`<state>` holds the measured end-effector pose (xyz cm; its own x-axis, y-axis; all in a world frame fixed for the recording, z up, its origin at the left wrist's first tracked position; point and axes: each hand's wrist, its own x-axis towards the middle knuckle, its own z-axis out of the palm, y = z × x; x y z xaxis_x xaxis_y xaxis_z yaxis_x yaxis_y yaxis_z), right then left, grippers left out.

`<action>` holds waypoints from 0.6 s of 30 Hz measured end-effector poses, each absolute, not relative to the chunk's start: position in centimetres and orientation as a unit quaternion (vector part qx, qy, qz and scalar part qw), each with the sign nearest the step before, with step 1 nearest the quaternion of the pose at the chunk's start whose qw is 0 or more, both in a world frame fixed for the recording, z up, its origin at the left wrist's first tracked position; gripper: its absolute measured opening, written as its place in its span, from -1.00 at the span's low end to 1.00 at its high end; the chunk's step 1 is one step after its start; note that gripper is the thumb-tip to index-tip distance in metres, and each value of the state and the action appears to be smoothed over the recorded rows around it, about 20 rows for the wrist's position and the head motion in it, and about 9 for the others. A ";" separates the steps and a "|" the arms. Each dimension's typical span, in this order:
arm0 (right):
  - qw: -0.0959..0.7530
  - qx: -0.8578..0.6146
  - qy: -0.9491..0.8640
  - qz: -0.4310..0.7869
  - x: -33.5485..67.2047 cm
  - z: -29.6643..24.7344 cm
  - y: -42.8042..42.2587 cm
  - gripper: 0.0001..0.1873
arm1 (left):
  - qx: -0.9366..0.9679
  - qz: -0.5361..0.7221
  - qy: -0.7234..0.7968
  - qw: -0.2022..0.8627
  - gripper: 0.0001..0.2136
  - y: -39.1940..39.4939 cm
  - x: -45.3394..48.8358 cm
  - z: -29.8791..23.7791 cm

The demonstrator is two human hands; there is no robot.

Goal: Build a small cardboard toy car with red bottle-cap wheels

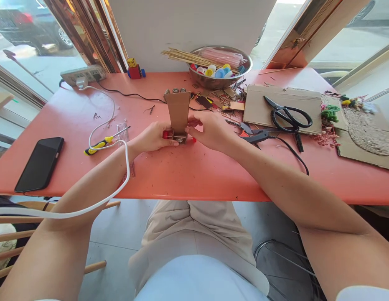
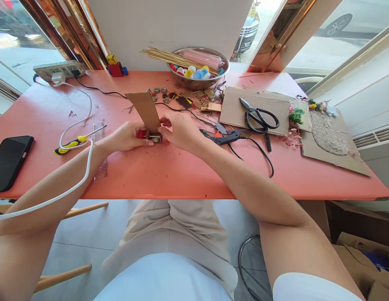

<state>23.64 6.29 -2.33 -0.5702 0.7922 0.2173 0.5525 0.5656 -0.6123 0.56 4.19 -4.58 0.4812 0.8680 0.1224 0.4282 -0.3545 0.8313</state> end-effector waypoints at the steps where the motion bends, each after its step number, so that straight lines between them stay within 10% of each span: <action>1: 0.245 -0.391 -0.852 0.246 23.5 -2.4 6.5 -0.76 | 0.771 0.288 0.421 0.381 -0.59 4.2 0.6 -4.6; 11: 0.288 -0.408 -0.840 0.212 22.2 -2.7 6.7 -0.78 | 0.763 0.306 0.447 0.353 -0.51 4.2 0.4 -4.4; 18: 0.356 -0.382 -0.815 0.252 23.2 -0.5 6.5 -0.87 | 0.646 0.547 0.409 0.341 -0.64 3.7 1.7 -3.3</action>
<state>23.22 6.47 -0.47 -0.4537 0.8019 0.3886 0.4433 0.5814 -0.6822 1.68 3.65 -3.32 0.0660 0.9014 0.4279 0.1549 -0.4329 0.8880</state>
